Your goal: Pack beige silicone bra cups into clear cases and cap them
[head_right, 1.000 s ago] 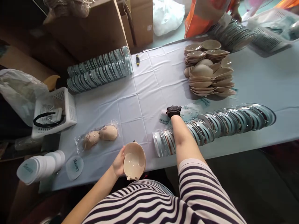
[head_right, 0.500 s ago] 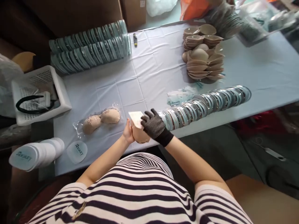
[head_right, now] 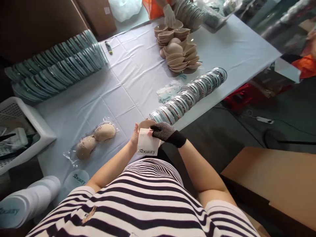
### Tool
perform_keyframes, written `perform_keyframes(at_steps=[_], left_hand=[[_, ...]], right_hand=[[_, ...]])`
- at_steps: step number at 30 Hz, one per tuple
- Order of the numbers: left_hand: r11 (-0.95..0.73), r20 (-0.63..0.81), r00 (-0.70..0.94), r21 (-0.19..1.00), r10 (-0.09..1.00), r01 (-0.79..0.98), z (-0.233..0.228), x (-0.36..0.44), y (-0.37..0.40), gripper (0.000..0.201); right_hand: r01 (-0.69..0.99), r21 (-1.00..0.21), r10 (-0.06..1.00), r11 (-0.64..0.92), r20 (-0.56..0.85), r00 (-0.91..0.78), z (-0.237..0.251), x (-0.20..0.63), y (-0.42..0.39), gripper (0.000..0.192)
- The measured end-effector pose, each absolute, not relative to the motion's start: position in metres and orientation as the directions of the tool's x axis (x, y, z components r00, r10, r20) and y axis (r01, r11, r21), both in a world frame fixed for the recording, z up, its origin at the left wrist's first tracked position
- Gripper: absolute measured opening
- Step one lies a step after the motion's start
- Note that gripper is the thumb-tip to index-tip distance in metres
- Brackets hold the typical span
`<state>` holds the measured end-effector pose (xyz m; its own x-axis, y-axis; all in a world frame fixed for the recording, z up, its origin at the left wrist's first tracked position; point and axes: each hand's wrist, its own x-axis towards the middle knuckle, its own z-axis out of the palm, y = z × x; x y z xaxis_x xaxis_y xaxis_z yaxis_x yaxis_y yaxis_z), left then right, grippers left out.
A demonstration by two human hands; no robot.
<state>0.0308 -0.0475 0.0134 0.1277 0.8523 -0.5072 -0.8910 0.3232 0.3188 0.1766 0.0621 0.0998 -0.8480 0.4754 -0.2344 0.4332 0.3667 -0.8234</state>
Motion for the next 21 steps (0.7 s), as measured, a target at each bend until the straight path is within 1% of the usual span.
perform_keyframes(at_steps=[1, 3, 4, 5, 6, 8, 11, 13, 14, 16, 18, 20, 21], left_hand=[[0.359, -0.526, 0.155, 0.311, 0.836, -0.88, 0.013, 0.033, -0.047, 0.088], [0.406, -0.556, 0.173, 0.329, 0.813, -0.853, 0.013, 0.038, -0.046, 0.084], [0.416, -0.565, 0.164, 0.35, 0.808, -0.839, 0.015, 0.041, -0.046, 0.078], [0.418, -0.567, 0.152, 0.376, 0.81, -0.827, 0.017, 0.043, -0.047, 0.072], [0.41, -0.559, 0.134, 0.404, 0.818, -0.817, 0.02, 0.045, -0.047, 0.067], [0.375, -0.521, 0.095, 0.465, 0.848, -0.802, 0.025, 0.048, -0.049, 0.063], [0.379, -0.487, 0.09, 0.537, 0.869, -0.754, 0.025, 0.051, -0.053, 0.066], [0.402, -0.544, 0.044, 0.561, 0.838, -0.724, 0.02, 0.052, -0.053, 0.064], [0.402, -0.587, -0.008, 0.565, 0.809, -0.72, 0.016, 0.052, -0.052, 0.062], [0.352, -0.653, -0.161, 0.579, 0.74, -0.736, 0.008, 0.054, -0.048, 0.053], [0.233, -0.661, -0.315, 0.603, 0.681, -0.763, 0.003, 0.057, -0.041, 0.045], [0.093, -0.65, -0.44, 0.618, 0.62, -0.781, 0.001, 0.061, -0.032, 0.038], [0.04, -0.649, -0.486, 0.622, 0.585, -0.782, 0.001, 0.064, -0.027, 0.035]], right_hand=[[0.467, -0.742, 0.455, 0.481, -0.243, -0.856, 0.1, 0.175, 0.068, 0.028], [0.5, -0.535, 0.474, 0.681, -0.199, -0.858, 0.094, 0.169, 0.076, 0.02], [0.506, -0.448, 0.492, 0.737, -0.157, -0.856, 0.089, 0.166, 0.077, 0.019], [0.512, -0.396, 0.514, 0.762, -0.111, -0.851, 0.082, 0.164, 0.076, 0.023], [0.523, -0.382, 0.542, 0.762, -0.066, -0.838, 0.074, 0.163, 0.075, 0.03], [0.538, -0.437, 0.599, 0.72, 0.0, -0.801, 0.059, 0.163, 0.068, 0.045], [0.509, -0.601, 0.659, 0.616, 0.04, -0.751, 0.038, 0.171, 0.06, 0.056], [0.476, -0.706, 0.694, 0.524, 0.03, -0.719, 0.027, 0.178, 0.057, 0.063], [0.464, -0.756, 0.72, 0.462, 0.014, -0.694, 0.023, 0.182, 0.056, 0.068], [0.421, -0.859, 0.798, 0.29, -0.025, -0.602, 0.014, 0.189, 0.05, 0.078], [0.292, -0.954, 0.862, 0.064, -0.095, -0.498, 0.008, 0.196, 0.037, 0.086], [0.139, -0.982, 0.881, -0.131, -0.179, -0.438, 0.002, 0.197, 0.016, 0.08], [0.1, -0.977, 0.875, -0.187, -0.212, -0.436, 0.0, 0.195, 0.005, 0.075]])
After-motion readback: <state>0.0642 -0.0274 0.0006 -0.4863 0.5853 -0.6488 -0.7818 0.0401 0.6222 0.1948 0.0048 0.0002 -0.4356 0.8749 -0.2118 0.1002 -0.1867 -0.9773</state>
